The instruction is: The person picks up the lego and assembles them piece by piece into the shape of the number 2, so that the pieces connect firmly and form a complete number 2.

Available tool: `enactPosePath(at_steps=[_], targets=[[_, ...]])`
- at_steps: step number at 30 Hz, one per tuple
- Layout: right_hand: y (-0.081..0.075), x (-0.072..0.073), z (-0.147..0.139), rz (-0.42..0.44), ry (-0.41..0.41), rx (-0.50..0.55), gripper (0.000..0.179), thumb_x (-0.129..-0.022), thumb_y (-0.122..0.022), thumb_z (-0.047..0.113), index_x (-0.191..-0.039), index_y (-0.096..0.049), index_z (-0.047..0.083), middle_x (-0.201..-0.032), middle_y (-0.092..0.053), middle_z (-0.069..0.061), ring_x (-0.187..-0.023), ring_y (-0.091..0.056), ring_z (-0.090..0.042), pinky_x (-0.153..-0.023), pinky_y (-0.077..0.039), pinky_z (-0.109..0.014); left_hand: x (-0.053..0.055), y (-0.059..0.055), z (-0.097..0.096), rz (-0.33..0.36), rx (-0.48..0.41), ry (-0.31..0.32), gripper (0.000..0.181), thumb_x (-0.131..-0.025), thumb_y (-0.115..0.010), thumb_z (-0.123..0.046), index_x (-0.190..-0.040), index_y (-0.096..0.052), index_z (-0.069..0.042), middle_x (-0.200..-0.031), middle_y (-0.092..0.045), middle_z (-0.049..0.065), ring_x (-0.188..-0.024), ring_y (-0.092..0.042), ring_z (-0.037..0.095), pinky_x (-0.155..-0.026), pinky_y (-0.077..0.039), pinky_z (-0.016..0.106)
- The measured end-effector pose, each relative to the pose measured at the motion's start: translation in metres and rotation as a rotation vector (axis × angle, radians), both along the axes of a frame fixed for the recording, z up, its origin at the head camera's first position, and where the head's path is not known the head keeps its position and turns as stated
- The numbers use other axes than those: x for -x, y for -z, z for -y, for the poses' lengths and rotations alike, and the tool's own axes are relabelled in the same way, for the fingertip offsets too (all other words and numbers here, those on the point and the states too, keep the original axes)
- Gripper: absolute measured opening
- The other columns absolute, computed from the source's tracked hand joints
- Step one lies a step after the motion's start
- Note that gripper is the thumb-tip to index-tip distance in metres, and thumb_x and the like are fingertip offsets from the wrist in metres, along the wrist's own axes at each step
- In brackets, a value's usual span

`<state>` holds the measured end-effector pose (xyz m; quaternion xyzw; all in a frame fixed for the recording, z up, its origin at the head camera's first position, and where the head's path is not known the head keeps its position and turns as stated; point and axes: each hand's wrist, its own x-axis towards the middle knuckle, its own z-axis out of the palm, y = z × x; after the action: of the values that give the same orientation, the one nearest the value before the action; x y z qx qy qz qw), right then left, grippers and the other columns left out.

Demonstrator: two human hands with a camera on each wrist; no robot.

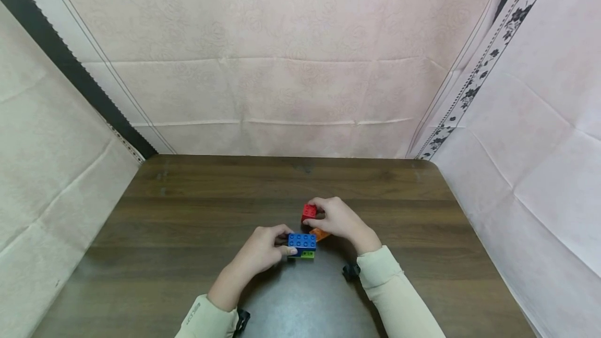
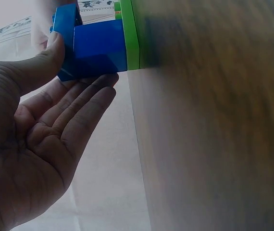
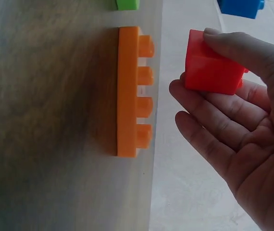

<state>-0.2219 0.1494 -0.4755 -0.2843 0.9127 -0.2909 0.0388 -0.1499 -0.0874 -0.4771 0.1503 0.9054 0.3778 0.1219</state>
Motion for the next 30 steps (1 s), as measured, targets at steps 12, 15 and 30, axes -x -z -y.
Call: enactPosePath(at_steps=[12,15,30], targets=[[-0.011,-0.013,-0.005,-0.013,-0.022,0.065,0.039,-0.09,-0.077,0.034,-0.121,-0.065,0.014,-0.09,-0.067,0.01,-0.077,-0.063,-0.004,-0.066,-0.054,-0.021,0.001,0.0,-0.001,-0.012,0.006,-0.005,0.021,-0.091,-0.076,-0.031,-0.109,-0.07,-0.023,-0.104,-0.072,-0.002,-0.095,-0.065,0.014,-0.088,-0.054,0.046],[-0.011,-0.015,-0.007,-0.026,-0.035,0.082,0.037,-0.09,-0.077,0.034,-0.12,-0.065,0.015,-0.091,-0.067,0.012,-0.08,-0.064,-0.004,-0.069,-0.055,-0.021,0.0,0.0,-0.001,-0.017,0.004,-0.008,0.021,-0.091,-0.077,-0.031,-0.109,-0.07,-0.022,-0.103,-0.072,-0.003,-0.095,-0.065,0.014,-0.088,-0.054,0.046],[-0.02,-0.028,-0.011,-0.011,-0.052,0.116,0.037,-0.089,-0.079,0.033,-0.121,-0.066,0.017,-0.093,-0.067,0.013,-0.085,-0.066,-0.014,-0.069,-0.055,-0.024,-0.001,-0.001,-0.001,-0.011,0.001,-0.001,0.022,-0.091,-0.076,-0.031,-0.11,-0.07,-0.023,-0.104,-0.071,-0.003,-0.095,-0.065,0.013,-0.087,-0.054,0.045]])
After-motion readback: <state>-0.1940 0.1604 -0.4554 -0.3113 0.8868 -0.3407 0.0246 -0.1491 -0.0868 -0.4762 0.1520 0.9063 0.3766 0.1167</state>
